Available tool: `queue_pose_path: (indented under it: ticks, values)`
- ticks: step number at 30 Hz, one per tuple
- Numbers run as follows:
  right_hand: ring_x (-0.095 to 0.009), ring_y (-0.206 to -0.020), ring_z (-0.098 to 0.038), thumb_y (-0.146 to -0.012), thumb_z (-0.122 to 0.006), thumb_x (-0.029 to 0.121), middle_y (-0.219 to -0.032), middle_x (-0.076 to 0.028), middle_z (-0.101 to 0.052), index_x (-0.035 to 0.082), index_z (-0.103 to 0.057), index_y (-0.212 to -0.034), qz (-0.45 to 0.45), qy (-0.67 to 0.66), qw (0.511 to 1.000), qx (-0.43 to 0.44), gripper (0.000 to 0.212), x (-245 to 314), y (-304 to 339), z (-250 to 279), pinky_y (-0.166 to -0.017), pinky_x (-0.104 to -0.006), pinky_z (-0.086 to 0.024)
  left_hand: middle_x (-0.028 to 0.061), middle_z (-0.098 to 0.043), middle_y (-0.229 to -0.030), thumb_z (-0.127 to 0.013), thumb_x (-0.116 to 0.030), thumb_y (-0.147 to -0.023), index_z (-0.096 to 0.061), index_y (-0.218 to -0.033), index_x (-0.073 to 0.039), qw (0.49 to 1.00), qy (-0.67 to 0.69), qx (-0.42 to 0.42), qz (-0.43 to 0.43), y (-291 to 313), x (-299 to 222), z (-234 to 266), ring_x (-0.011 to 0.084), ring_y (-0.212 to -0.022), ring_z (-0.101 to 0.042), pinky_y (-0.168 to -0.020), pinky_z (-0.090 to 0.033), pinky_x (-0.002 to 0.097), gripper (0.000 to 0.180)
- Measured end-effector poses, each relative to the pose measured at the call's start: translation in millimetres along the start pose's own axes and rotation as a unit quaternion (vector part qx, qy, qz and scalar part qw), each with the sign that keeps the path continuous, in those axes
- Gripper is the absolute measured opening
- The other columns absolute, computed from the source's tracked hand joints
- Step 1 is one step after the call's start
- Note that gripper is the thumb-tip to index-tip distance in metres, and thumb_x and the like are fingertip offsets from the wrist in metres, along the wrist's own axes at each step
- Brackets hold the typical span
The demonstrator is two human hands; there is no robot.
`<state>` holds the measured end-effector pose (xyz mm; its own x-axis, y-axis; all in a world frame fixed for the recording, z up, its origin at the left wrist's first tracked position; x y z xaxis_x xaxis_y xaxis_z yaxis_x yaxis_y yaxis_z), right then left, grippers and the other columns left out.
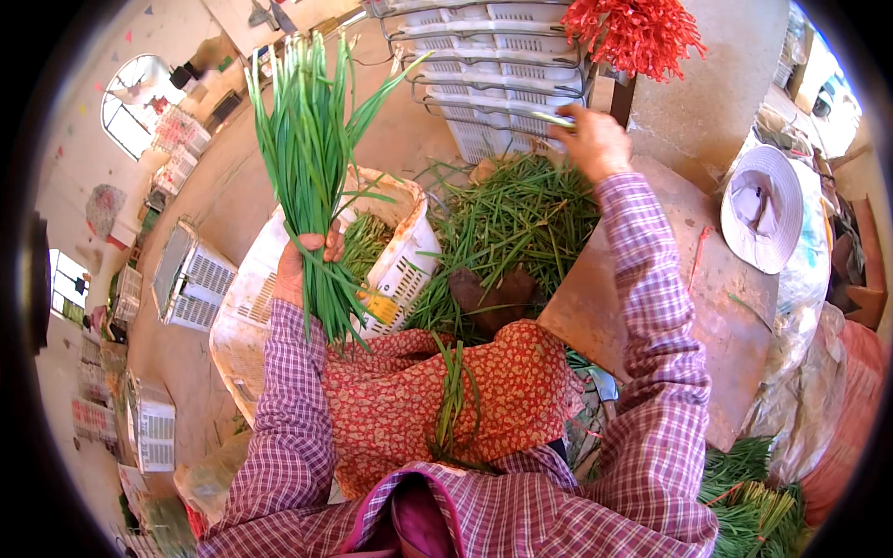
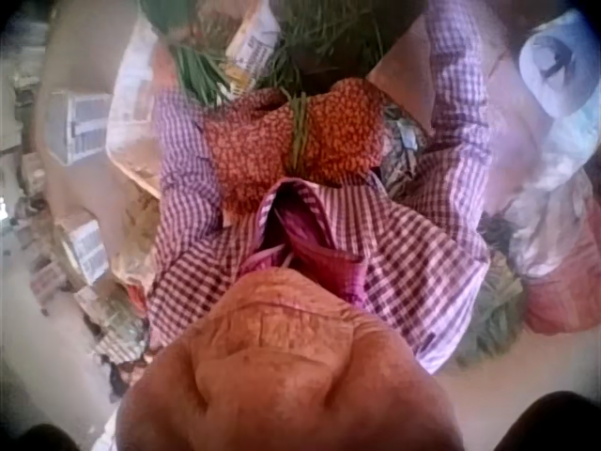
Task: The person bundles green onions with a red tie, wipes the ends with a cloth, and removes loose leaves.
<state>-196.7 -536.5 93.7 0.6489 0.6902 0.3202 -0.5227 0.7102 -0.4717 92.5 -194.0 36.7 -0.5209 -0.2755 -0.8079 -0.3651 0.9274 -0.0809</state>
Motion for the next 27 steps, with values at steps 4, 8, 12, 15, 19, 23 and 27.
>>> queue_pose_path:
  ticks: [4,8,12,15,19,23,27]
  values:
    - [-0.027,-0.083,-0.068,-0.089,-0.063,0.039,-0.094,-0.014,-0.070,0.008,-0.067,-0.109,0.083,-0.285,0.955,0.009,0.038,107.0,4.7,6.1,-0.075,-0.0375,-0.052,0.0101,-0.059,-0.072,-0.067,-0.010,-0.069,-0.058,-0.097,0.003,1.000,-0.002,0.008,0.004,7.6,-0.9,-1.2,0.0166,-0.056,-0.051,-0.056,-0.042,0.0284,0.032]
    - [-0.017,-0.066,-0.060,-0.086,-0.067,0.041,-0.083,-0.007,-0.066,0.004,-0.064,-0.113,0.042,-0.464,0.885,0.008,0.046,134.7,-12.7,3.7,-0.063,-0.0297,-0.048,0.0087,-0.056,-0.074,-0.066,-0.010,-0.066,-0.055,-0.105,0.003,1.000,-0.018,0.007,0.014,6.1,4.8,-12.3,0.0147,-0.055,-0.049,-0.054,-0.043,0.0271,0.042]
    - [-0.007,-0.059,-0.047,-0.078,-0.073,0.048,-0.077,-0.001,-0.058,0.003,-0.063,-0.116,-0.013,-0.550,0.835,-0.017,0.060,129.0,-34.3,8.7,-0.054,-0.0236,-0.042,0.0092,-0.057,-0.073,-0.067,-0.010,-0.064,-0.056,-0.104,0.002,0.999,-0.031,-0.002,0.027,2.8,8.5,-14.2,0.0150,-0.054,-0.049,-0.052,-0.040,0.0269,0.043]
    - [-0.003,-0.058,-0.044,-0.078,-0.073,0.049,-0.086,-0.002,-0.061,0.006,-0.062,-0.119,-0.022,-0.516,0.852,0.082,0.061,134.4,-39.3,21.3,-0.048,-0.0192,-0.034,0.0093,-0.057,-0.070,-0.067,-0.010,-0.064,-0.057,-0.104,0.002,0.999,-0.037,-0.010,0.037,7.6,9.3,-10.3,0.0152,-0.053,-0.049,-0.051,-0.040,0.0270,0.043]
    - [0.000,-0.057,-0.042,-0.083,-0.070,0.046,-0.090,-0.003,-0.064,0.007,-0.068,-0.109,0.018,-0.474,0.859,0.191,0.047,135.5,-40.2,10.6,-0.046,-0.0154,-0.029,0.0096,-0.057,-0.068,-0.067,-0.010,-0.063,-0.057,-0.106,0.003,0.998,-0.051,0.012,0.038,7.4,11.6,-19.4,0.0155,-0.053,-0.049,-0.051,-0.039,0.0276,0.046]
    - [-0.004,-0.058,-0.045,-0.084,-0.071,0.038,-0.078,0.001,-0.063,0.011,-0.073,-0.097,0.036,-0.491,0.867,0.079,0.031,114.1,-49.5,14.0,-0.054,-0.0211,-0.035,0.0099,-0.056,-0.067,-0.067,-0.010,-0.063,-0.056,-0.109,0.003,0.997,-0.064,0.030,0.036,8.9,13.1,-20.8,0.0159,-0.052,-0.048,-0.051,-0.039,0.0278,0.050]
    - [-0.015,-0.077,-0.062,-0.085,-0.068,0.042,-0.082,-0.004,-0.069,0.012,-0.073,-0.099,-0.054,-0.384,0.906,-0.169,0.033,41.8,-60.4,59.5,-0.069,-0.0297,-0.048,0.0108,-0.056,-0.066,-0.067,-0.008,-0.062,-0.055,-0.113,0.003,0.994,-0.091,0.044,0.050,9.1,13.7,-16.0,0.0161,-0.050,-0.048,-0.051,-0.039,0.0281,0.054]
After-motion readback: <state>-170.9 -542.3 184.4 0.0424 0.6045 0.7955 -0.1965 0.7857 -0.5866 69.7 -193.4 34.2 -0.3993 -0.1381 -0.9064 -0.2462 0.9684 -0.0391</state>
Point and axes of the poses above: each hand's wrist, its own y-axis away from the middle knuckle, its own z-axis out of the back of the hand, x = y × z, the point moved 3 cm from there along -y, towards the middle knuckle
